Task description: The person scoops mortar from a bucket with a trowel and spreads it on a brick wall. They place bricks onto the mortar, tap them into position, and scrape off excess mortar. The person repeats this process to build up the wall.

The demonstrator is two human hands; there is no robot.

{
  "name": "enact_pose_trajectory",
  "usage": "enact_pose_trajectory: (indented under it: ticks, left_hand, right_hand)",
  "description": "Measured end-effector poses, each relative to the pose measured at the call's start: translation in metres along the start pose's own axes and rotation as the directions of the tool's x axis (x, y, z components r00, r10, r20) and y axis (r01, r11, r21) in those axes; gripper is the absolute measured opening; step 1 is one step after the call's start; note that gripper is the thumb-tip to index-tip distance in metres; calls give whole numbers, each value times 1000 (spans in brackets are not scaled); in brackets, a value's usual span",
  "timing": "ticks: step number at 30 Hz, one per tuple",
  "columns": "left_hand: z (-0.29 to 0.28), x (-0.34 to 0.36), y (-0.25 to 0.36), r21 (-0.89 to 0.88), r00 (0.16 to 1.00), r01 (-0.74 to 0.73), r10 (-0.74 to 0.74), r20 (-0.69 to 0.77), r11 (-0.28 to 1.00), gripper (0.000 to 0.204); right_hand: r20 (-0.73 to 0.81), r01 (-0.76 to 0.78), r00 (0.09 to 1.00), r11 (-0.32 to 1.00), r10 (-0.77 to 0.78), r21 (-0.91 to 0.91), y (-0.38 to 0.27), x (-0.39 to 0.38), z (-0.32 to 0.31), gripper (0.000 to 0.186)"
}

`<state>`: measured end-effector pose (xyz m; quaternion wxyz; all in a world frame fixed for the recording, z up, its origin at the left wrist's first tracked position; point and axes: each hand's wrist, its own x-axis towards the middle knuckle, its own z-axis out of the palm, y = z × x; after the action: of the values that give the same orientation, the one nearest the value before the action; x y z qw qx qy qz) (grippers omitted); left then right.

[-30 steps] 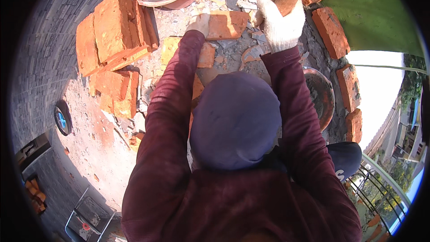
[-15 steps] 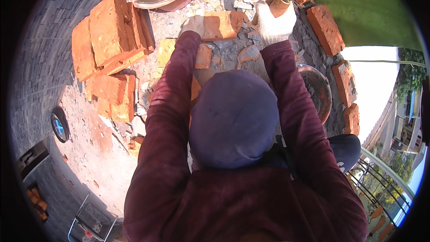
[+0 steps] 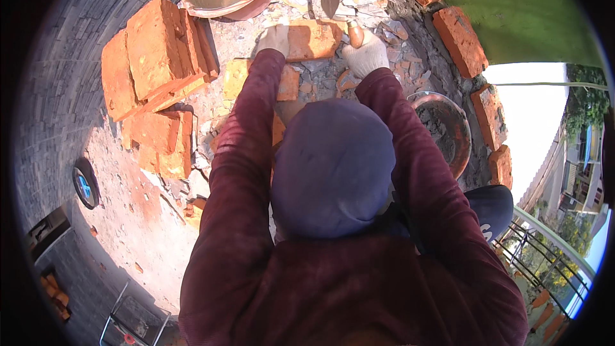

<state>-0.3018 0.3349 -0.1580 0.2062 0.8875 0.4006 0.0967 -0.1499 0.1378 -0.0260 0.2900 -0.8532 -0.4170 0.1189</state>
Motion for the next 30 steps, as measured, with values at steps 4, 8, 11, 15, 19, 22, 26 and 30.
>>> enact_pose_trajectory:
  ticks: [4,8,11,15,19,22,26,30]
  left_hand:
    - [-3,4,3,60,982,-63,72,-175,996,29]
    - [0,5,0,65,982,-101,110,-156,993,28]
    - [2,2,-1,48,992,-70,74,-104,996,28]
    - [3,2,0,29,977,-113,116,-177,993,35]
    - [3,2,-2,45,996,-64,66,-56,997,38]
    - [3,2,-4,27,993,-76,78,-92,997,37]
    - [3,2,-2,69,995,-54,60,-82,996,35]
    - [-1,7,3,96,989,-58,70,-127,994,28]
  right_hand:
    - [200,-40,978,996,56,-85,8,10,-3,29]
    - [-336,329,918,878,-210,348,-4,47,-44,22]
    - [-534,373,842,794,-72,481,-9,27,-34,16]
    - [278,54,960,953,32,-298,15,-19,15,36]
    - [74,-41,997,995,34,88,20,19,-12,34]
    - [-324,314,926,874,-195,370,0,43,-41,18]
    - [17,-170,985,979,169,115,-7,-13,-5,23]
    - [205,44,979,986,-11,-158,13,-4,1,30]
